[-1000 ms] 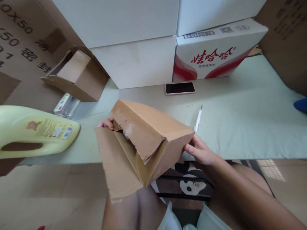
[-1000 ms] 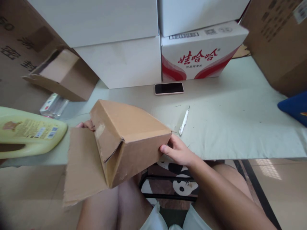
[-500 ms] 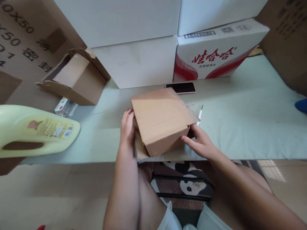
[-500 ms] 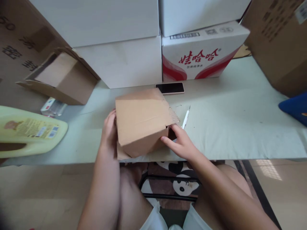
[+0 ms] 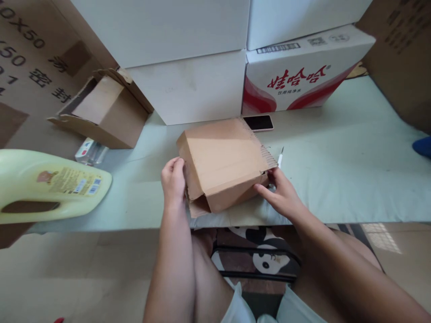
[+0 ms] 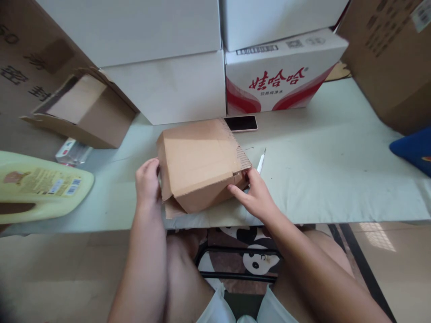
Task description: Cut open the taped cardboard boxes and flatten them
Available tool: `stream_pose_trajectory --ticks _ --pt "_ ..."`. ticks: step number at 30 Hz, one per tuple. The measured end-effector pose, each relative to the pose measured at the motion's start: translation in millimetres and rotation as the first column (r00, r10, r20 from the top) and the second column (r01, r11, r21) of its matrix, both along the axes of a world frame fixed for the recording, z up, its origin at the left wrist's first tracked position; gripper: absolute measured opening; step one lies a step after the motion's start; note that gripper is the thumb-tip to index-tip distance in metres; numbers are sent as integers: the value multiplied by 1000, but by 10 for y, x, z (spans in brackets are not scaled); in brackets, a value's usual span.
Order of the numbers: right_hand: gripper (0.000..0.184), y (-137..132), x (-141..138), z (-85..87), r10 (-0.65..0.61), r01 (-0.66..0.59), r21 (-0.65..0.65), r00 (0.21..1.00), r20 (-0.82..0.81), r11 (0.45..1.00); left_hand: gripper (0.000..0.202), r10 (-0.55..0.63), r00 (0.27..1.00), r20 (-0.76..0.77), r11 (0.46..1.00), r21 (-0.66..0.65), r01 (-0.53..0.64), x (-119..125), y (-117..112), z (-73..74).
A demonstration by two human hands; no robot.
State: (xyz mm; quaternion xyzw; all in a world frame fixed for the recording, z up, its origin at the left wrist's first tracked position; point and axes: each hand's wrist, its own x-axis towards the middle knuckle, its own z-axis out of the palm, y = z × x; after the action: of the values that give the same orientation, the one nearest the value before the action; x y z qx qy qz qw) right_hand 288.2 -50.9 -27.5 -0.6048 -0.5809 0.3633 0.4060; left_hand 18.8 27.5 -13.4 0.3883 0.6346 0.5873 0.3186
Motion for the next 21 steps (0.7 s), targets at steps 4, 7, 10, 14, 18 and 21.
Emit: stream_pose_trajectory --ticks 4,7,10,14,18,21 --pt "34 -4 -6 43 -38 39 -22 996 77 999 16 90 996 -17 996 0 -90 43 -38 99" --pt "33 -5 -13 65 -28 32 -46 995 94 998 21 52 998 38 999 -17 -51 76 -71 149" --pt "32 -2 -12 66 -28 34 -62 996 88 998 21 19 998 62 1000 21 -21 116 -98 222" --pt "35 2 0 51 -28 32 -58 997 73 998 32 24 1000 16 998 56 -25 151 -119 319" --pt "37 -2 1 38 -32 37 -64 997 74 997 37 10 1000 -1 997 81 -10 136 -116 336" --pt "35 -6 -9 38 -18 24 -80 997 76 997 36 -3 1000 -1 995 96 4 113 -108 314"
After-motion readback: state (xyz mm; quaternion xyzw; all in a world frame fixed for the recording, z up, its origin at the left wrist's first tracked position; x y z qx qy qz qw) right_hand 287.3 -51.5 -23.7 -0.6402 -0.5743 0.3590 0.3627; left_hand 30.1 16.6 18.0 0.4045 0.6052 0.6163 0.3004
